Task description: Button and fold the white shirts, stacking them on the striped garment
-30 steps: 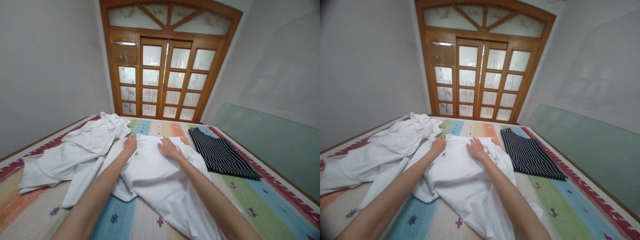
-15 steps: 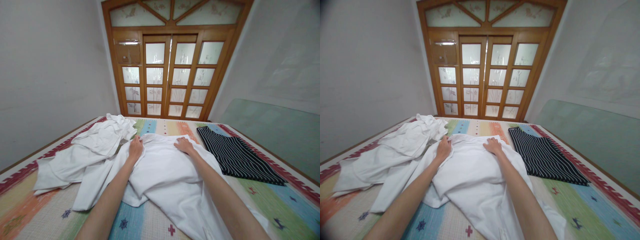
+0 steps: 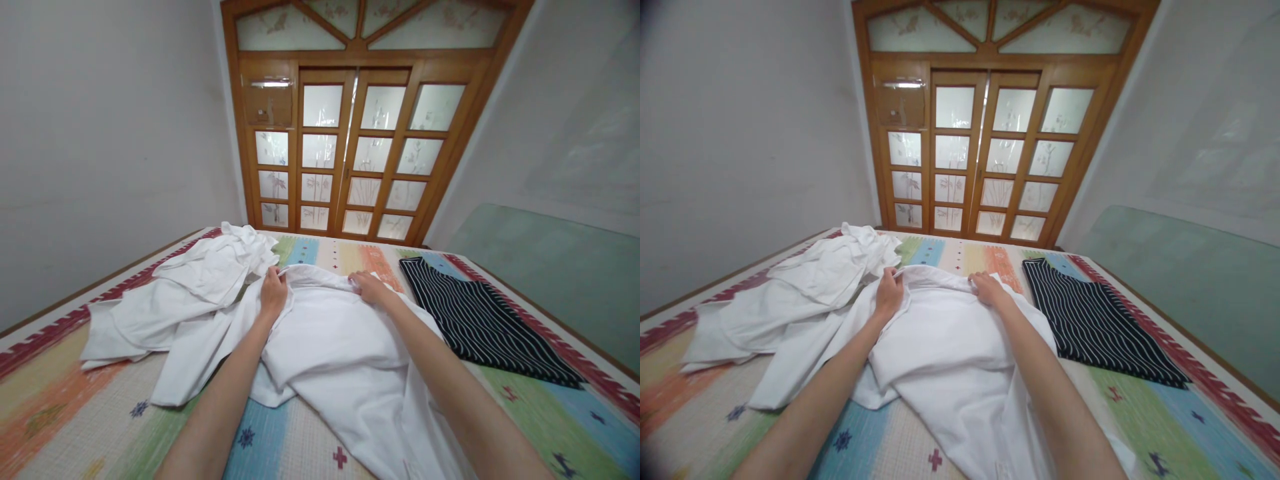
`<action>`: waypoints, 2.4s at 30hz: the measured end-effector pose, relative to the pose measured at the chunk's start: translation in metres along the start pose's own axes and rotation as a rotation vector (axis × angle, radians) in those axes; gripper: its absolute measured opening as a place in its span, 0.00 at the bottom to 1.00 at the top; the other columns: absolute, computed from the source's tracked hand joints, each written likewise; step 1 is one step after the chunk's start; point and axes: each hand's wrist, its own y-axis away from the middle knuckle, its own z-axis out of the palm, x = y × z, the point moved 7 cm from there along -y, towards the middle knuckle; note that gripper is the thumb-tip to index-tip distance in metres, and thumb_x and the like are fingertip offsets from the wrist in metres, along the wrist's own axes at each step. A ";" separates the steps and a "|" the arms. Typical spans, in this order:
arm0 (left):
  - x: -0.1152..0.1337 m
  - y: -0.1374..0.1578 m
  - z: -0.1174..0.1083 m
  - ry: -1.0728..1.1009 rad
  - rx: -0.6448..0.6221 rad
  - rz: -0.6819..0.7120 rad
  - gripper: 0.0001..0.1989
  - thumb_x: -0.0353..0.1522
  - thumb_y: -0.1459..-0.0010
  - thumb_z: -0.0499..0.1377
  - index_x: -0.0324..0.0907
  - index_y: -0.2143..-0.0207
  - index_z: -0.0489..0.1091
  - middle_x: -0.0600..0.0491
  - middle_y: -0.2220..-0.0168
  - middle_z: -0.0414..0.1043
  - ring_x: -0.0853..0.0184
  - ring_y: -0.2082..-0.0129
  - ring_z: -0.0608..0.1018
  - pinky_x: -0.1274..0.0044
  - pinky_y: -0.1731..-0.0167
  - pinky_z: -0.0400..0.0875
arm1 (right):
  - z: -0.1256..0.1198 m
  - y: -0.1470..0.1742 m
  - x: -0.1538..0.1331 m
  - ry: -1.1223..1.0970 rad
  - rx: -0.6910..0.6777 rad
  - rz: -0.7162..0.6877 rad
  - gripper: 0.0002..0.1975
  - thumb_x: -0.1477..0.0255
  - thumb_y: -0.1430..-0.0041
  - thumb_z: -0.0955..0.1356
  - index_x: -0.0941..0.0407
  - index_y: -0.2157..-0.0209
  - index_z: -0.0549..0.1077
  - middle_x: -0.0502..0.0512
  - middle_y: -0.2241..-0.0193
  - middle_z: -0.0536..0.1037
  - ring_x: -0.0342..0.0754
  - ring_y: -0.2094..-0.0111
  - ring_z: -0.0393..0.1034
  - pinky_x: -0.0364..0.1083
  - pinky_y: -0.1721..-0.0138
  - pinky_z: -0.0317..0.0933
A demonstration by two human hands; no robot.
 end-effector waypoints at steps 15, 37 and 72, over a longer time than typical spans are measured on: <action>-0.004 0.001 -0.002 0.036 0.058 -0.002 0.04 0.32 0.36 0.50 0.43 0.59 0.62 0.47 0.63 0.73 0.59 0.59 0.77 0.71 0.59 0.68 | 0.010 -0.029 -0.023 -0.329 0.104 0.060 0.20 0.73 0.39 0.64 0.59 0.46 0.71 0.61 0.47 0.74 0.48 0.45 0.68 0.46 0.44 0.57; -0.001 0.000 0.002 0.037 0.001 0.022 0.07 0.31 0.36 0.49 0.42 0.58 0.65 0.45 0.60 0.75 0.58 0.56 0.77 0.69 0.55 0.68 | -0.011 -0.002 0.012 0.056 0.014 0.013 0.11 0.80 0.44 0.66 0.58 0.61 0.77 0.62 0.58 0.78 0.53 0.53 0.69 0.45 0.53 0.57; -0.001 0.001 -0.003 -0.060 -0.051 -0.077 0.10 0.33 0.34 0.48 0.40 0.54 0.64 0.44 0.61 0.77 0.57 0.58 0.79 0.73 0.61 0.68 | -0.017 0.047 0.085 -0.024 0.154 0.190 0.12 0.73 0.37 0.61 0.58 0.59 0.75 0.62 0.62 0.80 0.50 0.59 0.74 0.44 0.59 0.61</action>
